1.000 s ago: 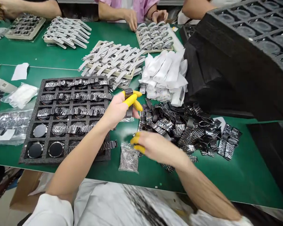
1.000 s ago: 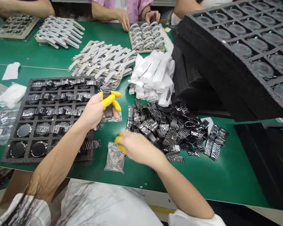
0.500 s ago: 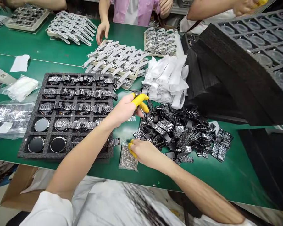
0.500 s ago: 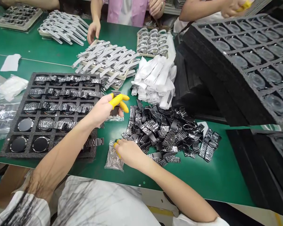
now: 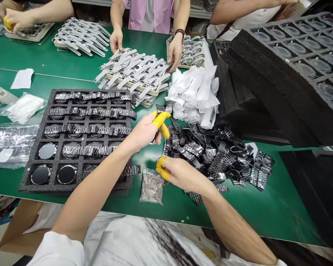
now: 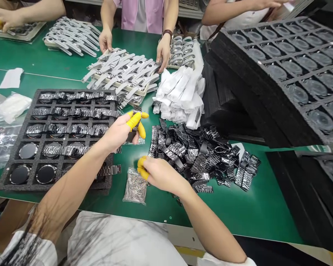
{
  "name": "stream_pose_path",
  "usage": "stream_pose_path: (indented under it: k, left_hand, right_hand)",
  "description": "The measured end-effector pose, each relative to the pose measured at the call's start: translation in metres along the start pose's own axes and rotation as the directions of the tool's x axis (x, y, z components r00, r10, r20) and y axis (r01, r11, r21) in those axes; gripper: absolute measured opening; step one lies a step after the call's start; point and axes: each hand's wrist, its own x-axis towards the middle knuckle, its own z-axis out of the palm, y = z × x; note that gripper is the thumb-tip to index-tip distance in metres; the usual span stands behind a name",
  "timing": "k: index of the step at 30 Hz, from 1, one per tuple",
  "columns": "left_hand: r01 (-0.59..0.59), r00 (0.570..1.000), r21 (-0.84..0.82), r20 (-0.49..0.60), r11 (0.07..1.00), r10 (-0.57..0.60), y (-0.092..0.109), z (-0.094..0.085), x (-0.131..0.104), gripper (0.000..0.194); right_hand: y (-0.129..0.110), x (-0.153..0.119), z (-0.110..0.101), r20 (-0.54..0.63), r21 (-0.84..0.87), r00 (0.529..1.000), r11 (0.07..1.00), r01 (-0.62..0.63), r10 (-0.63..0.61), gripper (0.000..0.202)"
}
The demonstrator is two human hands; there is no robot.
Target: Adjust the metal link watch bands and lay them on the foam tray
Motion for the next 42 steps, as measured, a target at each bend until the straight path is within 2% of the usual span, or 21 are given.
stream_pose_path:
  k: [1, 2, 3, 5, 6, 7, 8, 10, 12, 15, 26, 33, 37, 40, 42]
  left_hand:
    - [-0.013, 1.0, -0.001, -0.004, 1.0, 0.013, 0.001, 0.0, 0.0, 0.03]
    - [-0.032, 0.999, -0.006, -0.01, 0.999, 0.032, 0.001, 0.0, 0.0, 0.03]
    - [-0.046, 0.999, -0.012, -0.015, 0.999, 0.045, 0.001, -0.001, 0.0, 0.03]
    - [-0.043, 0.999, -0.023, -0.02, 0.999, 0.042, 0.001, -0.002, 0.0, 0.025]
    - [-0.032, 0.999, -0.026, -0.021, 0.999, 0.031, 0.001, -0.003, 0.0, 0.022]
    - [-0.022, 1.0, -0.029, -0.021, 0.999, 0.021, 0.001, -0.003, 0.0, 0.02]
    - [-0.017, 1.0, -0.03, -0.019, 0.999, 0.016, 0.0, -0.004, 0.0, 0.019]
    - [-0.034, 0.999, -0.027, -0.02, 0.999, 0.033, 0.0, -0.005, -0.001, 0.02]
    - [-0.048, 0.998, -0.018, -0.029, 0.999, 0.047, 0.0, -0.005, -0.001, 0.023]
    - [-0.035, 0.998, 0.006, -0.05, 0.999, 0.035, 0.003, -0.004, -0.002, 0.027]
    - [-0.014, 0.999, 0.132, -0.03, 0.991, 0.018, 0.001, -0.007, -0.003, 0.045]
    - [-0.005, 0.998, 0.213, -0.052, 0.977, 0.016, 0.0, -0.008, -0.002, 0.051]
    - [0.019, 0.999, 0.24, -0.034, 0.971, -0.011, 0.001, -0.004, -0.003, 0.049]
    - [0.038, 0.997, 0.075, 0.063, 0.996, -0.042, 0.004, -0.001, -0.005, 0.049]
    - [0.091, 0.989, -0.072, 0.123, 0.993, -0.082, 0.007, -0.001, -0.007, 0.05]
  right_hand:
    - [0.003, 0.0, -0.006, -0.114, 0.132, 0.994, 0.991, 0.021, -0.006, 0.012]
    - [0.005, 0.0, -0.013, -0.252, 0.268, 0.968, 0.961, 0.061, 0.009, 0.01]
    - [0.006, 0.002, -0.02, -0.396, 0.392, 0.917, 0.912, 0.121, 0.048, 0.01]
    - [0.005, 0.01, -0.033, -0.638, 0.55, 0.75, 0.785, 0.286, 0.174, 0.015]
    - [0.003, 0.017, -0.039, -0.711, 0.585, 0.664, 0.719, 0.376, 0.231, 0.019]
    - [0.001, 0.024, -0.043, -0.75, 0.605, 0.601, 0.653, 0.456, 0.275, 0.024]
    - [0.0, 0.032, -0.046, -0.76, 0.626, 0.574, 0.582, 0.519, 0.304, 0.03]
    - [-0.002, 0.049, -0.049, -0.731, 0.679, 0.595, 0.436, 0.59, 0.334, 0.039]
    - [-0.002, 0.062, -0.05, -0.671, 0.742, 0.656, 0.31, 0.594, 0.347, 0.043]
    - [0.001, 0.072, -0.051, -0.588, 0.805, 0.718, 0.19, 0.562, 0.371, 0.043]
    - [0.005, 0.078, -0.051, -0.453, 0.885, 0.818, 0.071, 0.459, 0.354, 0.05]
    - [0.005, 0.078, -0.054, -0.446, 0.883, 0.793, 0.062, 0.465, 0.415, 0.055]
    - [-0.002, 0.081, -0.049, -0.481, 0.862, 0.752, 0.089, 0.498, 0.45, 0.061]
    - [-0.004, 0.086, -0.041, -0.538, 0.832, 0.702, 0.161, 0.531, 0.467, 0.062]
    - [-0.001, 0.087, -0.039, -0.607, 0.787, 0.639, 0.245, 0.566, 0.473, 0.06]
